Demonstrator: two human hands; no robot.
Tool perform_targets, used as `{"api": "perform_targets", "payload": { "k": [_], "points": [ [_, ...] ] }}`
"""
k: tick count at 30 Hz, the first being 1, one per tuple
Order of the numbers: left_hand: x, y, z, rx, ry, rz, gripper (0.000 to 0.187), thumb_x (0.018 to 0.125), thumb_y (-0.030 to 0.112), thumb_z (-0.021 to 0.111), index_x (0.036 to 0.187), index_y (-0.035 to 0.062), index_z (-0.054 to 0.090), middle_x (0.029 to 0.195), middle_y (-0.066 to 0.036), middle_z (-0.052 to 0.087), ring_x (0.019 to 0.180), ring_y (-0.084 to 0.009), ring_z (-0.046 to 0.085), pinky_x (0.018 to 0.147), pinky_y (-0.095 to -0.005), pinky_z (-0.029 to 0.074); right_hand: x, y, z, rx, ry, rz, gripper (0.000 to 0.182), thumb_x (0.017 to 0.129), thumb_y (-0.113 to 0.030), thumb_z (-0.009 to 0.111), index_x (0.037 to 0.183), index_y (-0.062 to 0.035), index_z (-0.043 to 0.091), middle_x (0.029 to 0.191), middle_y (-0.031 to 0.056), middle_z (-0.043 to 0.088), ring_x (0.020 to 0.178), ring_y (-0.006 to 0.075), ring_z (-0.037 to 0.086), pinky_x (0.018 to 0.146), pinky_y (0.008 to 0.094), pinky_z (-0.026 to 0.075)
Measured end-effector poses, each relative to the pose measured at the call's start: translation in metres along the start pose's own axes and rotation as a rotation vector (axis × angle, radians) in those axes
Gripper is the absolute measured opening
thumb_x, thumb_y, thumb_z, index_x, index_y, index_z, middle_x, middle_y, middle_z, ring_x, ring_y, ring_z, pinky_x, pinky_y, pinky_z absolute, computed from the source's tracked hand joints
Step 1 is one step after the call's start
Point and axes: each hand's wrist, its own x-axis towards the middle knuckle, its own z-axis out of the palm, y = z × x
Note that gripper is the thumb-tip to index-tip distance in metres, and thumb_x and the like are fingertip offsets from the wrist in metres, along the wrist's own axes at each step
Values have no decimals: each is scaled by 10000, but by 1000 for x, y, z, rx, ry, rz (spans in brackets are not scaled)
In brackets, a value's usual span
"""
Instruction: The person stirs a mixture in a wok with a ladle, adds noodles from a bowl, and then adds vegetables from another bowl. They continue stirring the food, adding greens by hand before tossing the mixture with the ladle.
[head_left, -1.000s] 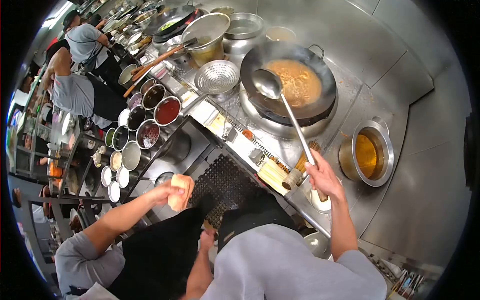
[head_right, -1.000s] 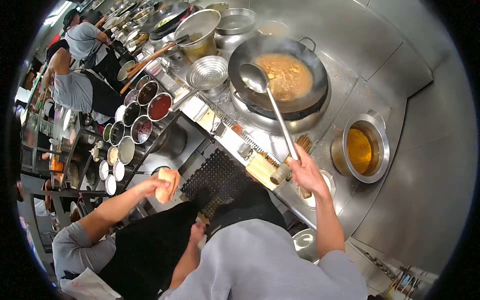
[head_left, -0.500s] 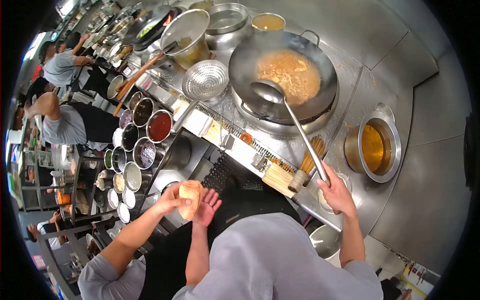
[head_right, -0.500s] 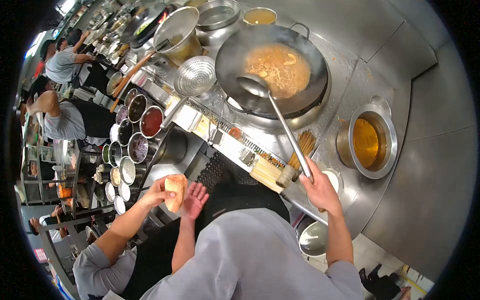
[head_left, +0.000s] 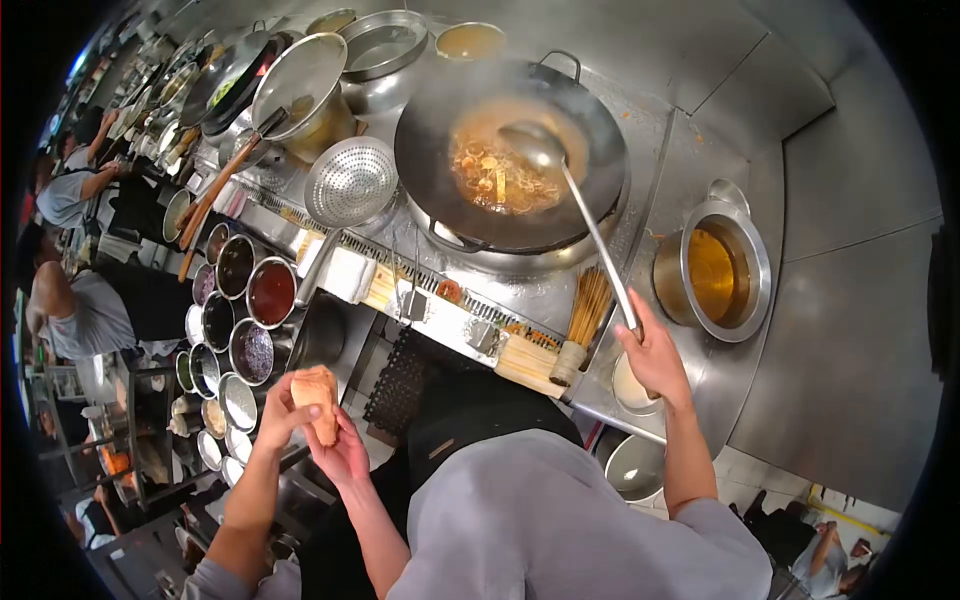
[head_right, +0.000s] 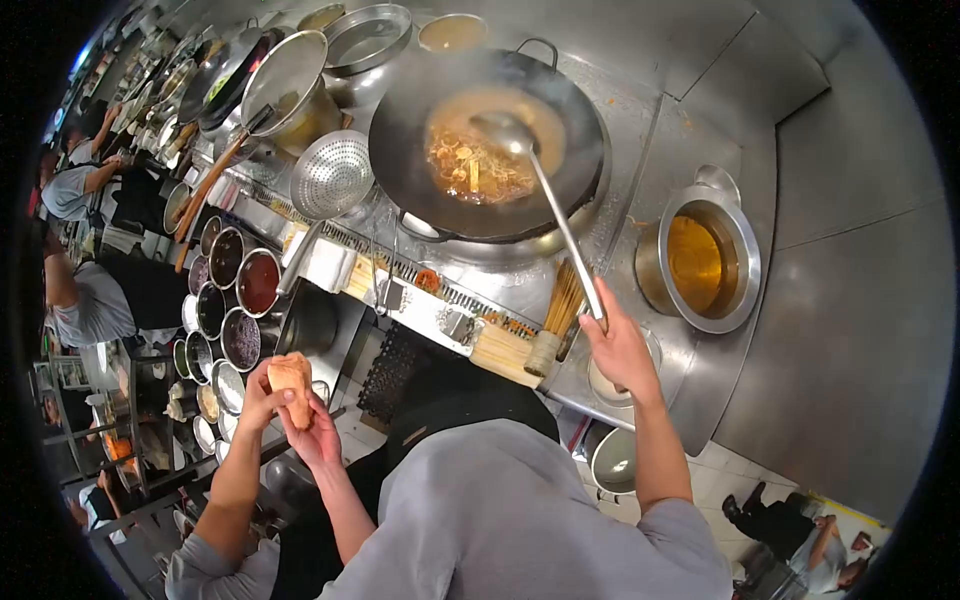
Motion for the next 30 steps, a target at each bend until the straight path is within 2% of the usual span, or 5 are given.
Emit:
{"api": "perform_targets", "payload": {
  "k": [14, 19, 24, 25, 30],
  "points": [
    [38, -27, -11, 436, -180, -453, 557, 724, 237, 613, 1212, 66, 406, 1167, -87, 499, 1038, -238, 500, 809, -372, 431, -9, -49, -5, 315, -282, 457, 543, 819, -122, 540, 1311, -45, 323, 675, 76, 501, 574, 116, 451, 561, 258, 402],
    [70, -28, 32, 476, -396, -592, 639, 670, 203, 633, 1216, -3, 374, 1160, -137, 491, 1066, -259, 493, 916, -359, 400, 10, -49, 63, -198, 144, -54, 512, 841, -85, 516, 1315, -73, 320, 619, -22, 433, 516, 52, 375, 459, 219, 328],
    [90, -9, 25, 495, -497, -678, 587, 640, 124, 649, 1162, -15, 420, 1110, -136, 510, 1041, -243, 506, 914, -351, 412, 7, -94, 49, 153, -151, 530, 538, 814, -109, 547, 1307, -79, 331, 756, 94, 619, 619, 221, 566, 587, 358, 427],
    [93, -6, 21, 482, -505, -685, 587, 640, 124, 649, 1162, -15, 420, 1110, -136, 510, 1041, -243, 506, 914, -351, 412, 4, -53, 70, -97, 51, 72, 540, 813, -125, 542, 1307, -92, 327, 819, 182, 621, 695, 319, 588, 644, 401, 430],
    [117, 20, 0, 612, -563, -731, 561, 610, 110, 669, 1107, 20, 425, 1062, -108, 509, 996, -218, 515, 878, -326, 431, 21, -107, 101, -217, 185, 213, 525, 813, -161, 520, 1279, -15, 326, 774, 263, 538, 689, 399, 535, 647, 410, 425]
  ]
}}
